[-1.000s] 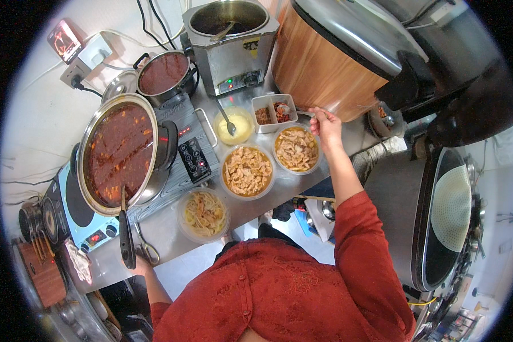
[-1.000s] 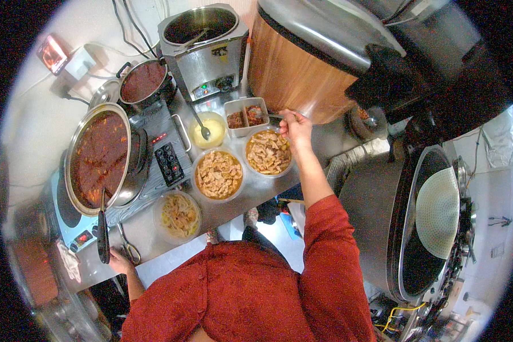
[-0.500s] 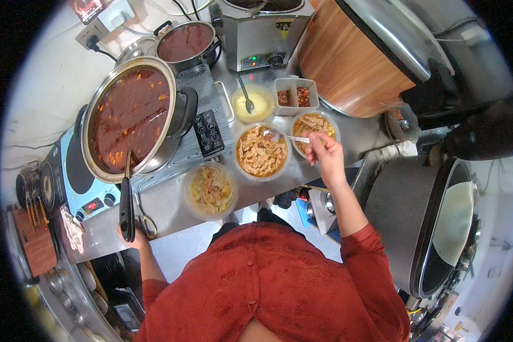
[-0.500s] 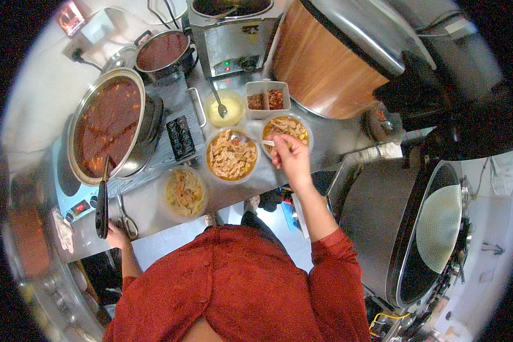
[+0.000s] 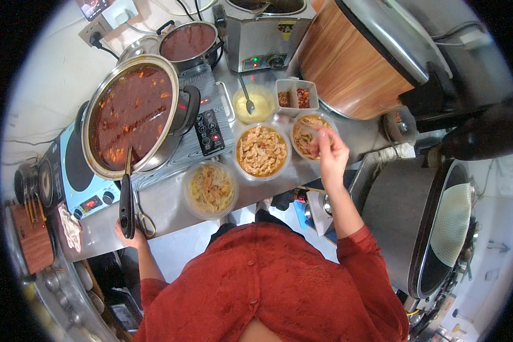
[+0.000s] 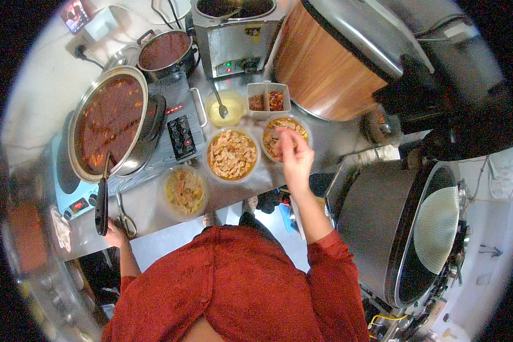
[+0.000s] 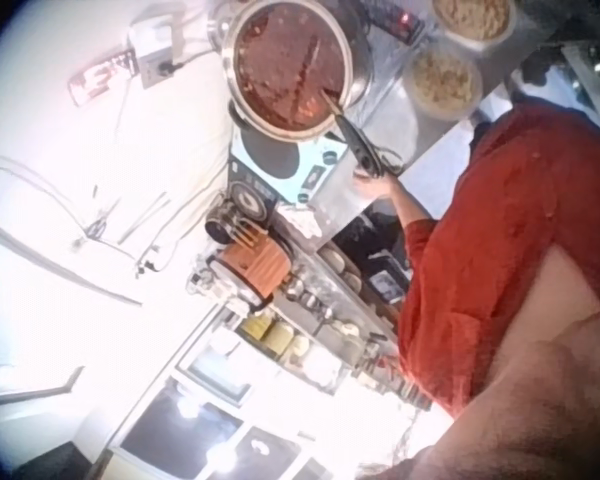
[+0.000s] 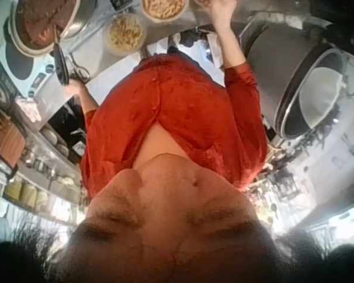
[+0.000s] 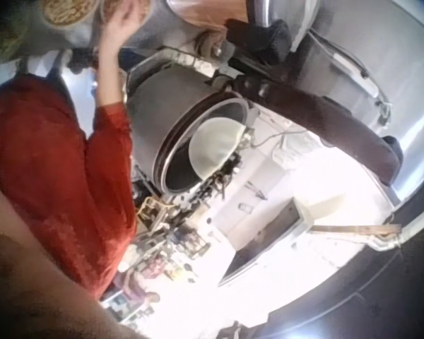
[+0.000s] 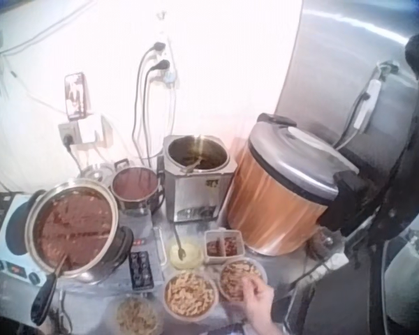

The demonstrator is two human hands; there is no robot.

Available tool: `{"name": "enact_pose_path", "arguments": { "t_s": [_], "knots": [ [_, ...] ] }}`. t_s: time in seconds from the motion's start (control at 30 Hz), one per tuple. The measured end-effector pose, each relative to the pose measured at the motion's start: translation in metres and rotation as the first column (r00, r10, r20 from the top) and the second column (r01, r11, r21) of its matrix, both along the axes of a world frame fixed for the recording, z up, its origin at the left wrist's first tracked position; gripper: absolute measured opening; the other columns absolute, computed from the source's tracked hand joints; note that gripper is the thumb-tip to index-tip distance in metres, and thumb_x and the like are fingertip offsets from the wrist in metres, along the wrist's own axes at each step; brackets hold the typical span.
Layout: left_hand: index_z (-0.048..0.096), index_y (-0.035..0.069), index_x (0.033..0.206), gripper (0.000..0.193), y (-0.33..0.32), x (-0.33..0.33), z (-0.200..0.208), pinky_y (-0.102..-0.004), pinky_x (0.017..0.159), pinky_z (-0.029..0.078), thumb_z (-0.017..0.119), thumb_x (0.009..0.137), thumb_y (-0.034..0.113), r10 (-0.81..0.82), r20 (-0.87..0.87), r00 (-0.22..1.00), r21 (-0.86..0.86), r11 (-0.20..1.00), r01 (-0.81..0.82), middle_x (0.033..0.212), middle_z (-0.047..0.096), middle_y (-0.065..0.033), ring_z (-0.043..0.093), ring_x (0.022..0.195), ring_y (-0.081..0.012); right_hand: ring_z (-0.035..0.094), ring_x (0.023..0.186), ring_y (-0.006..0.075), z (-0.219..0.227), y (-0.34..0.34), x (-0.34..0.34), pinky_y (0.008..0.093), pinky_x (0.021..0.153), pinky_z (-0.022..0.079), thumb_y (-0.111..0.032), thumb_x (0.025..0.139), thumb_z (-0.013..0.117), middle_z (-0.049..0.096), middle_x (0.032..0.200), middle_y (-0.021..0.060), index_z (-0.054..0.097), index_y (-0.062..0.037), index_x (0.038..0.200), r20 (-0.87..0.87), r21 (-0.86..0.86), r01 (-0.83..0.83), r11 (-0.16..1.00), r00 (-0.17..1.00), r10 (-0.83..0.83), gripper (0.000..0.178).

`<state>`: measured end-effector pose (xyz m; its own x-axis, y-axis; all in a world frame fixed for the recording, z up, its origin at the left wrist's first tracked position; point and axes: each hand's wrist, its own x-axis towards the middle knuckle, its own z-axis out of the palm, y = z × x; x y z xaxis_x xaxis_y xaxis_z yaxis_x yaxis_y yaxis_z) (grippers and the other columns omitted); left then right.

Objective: The person scoops a red stew with a ladle into a clear plastic container that already contains noodles and toppings. They then add a spoonful of a white condiment and a spoonful of oil from separate containers. Finally, they place a lid on the container and set it into a cardboard box.

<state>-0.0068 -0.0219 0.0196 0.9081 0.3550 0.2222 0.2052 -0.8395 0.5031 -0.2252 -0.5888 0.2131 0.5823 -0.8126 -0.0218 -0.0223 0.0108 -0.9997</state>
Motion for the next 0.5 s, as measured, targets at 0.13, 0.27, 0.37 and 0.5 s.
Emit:
{"name": "enact_pose_path", "arguments": {
  "t_s": [0.13,0.27,0.37,0.5],
  "knots": [
    [0.059,0.001,0.109,0.029,0.005,0.0,-0.003,-0.041,0.085,0.043,0.054,0.087,0.019,0.015,-0.031,0.999,0.123,0.992,-0.011,0.101,0.057,-0.017,0.056,0.094,-0.0333,0.063,0.07,0.0225,-0.008,-0.043,0.034,0.0315,0.065,0.049,-0.023,0.096,0.054,0.066,0.078,0.0123,0.066,-0.0005,0.104,-0.219,-0.447,-0.001,0.894,0.97,-0.108,0.027],
    [0.062,0.003,0.103,0.045,0.004,0.0,-0.003,-0.0425,0.085,0.041,0.041,0.096,0.041,0.014,-0.078,0.997,0.111,0.994,-0.006,0.1,0.058,-0.0179,0.054,0.095,-0.0349,0.065,0.091,0.0373,-0.019,-0.06,0.067,0.0391,0.079,0.05,-0.029,0.094,0.053,0.066,0.097,0.0216,0.066,-0.0021,0.107,-0.379,-0.489,-0.085,0.868,0.917,-0.124,0.032],
    [0.064,0.004,0.102,0.045,-0.001,-0.002,0.0,-0.0428,0.084,0.042,0.04,0.096,0.042,-0.022,0.012,1.0,0.127,0.992,0.02,0.099,0.058,-0.0175,0.055,0.092,-0.0346,0.064,0.095,0.0357,-0.016,-0.062,0.066,0.0407,0.08,0.05,-0.031,0.092,0.056,0.066,0.102,0.019,0.067,-0.0067,0.109,-0.531,-0.551,-0.208,0.808,0.834,-0.148,0.031],
    [0.065,0.003,0.1,0.046,-0.01,-0.007,0.01,-0.0425,0.083,0.043,0.041,0.096,0.043,-0.042,0.052,0.998,0.057,0.998,0.039,0.098,0.058,-0.0173,0.056,0.091,-0.0345,0.065,0.089,0.0331,0.0,-0.059,0.059,0.0419,0.077,0.05,-0.028,0.089,0.06,0.068,0.097,0.0148,0.068,-0.0097,0.105,-0.552,-0.634,-0.271,0.724,0.815,-0.179,0.026]
  ]
}}
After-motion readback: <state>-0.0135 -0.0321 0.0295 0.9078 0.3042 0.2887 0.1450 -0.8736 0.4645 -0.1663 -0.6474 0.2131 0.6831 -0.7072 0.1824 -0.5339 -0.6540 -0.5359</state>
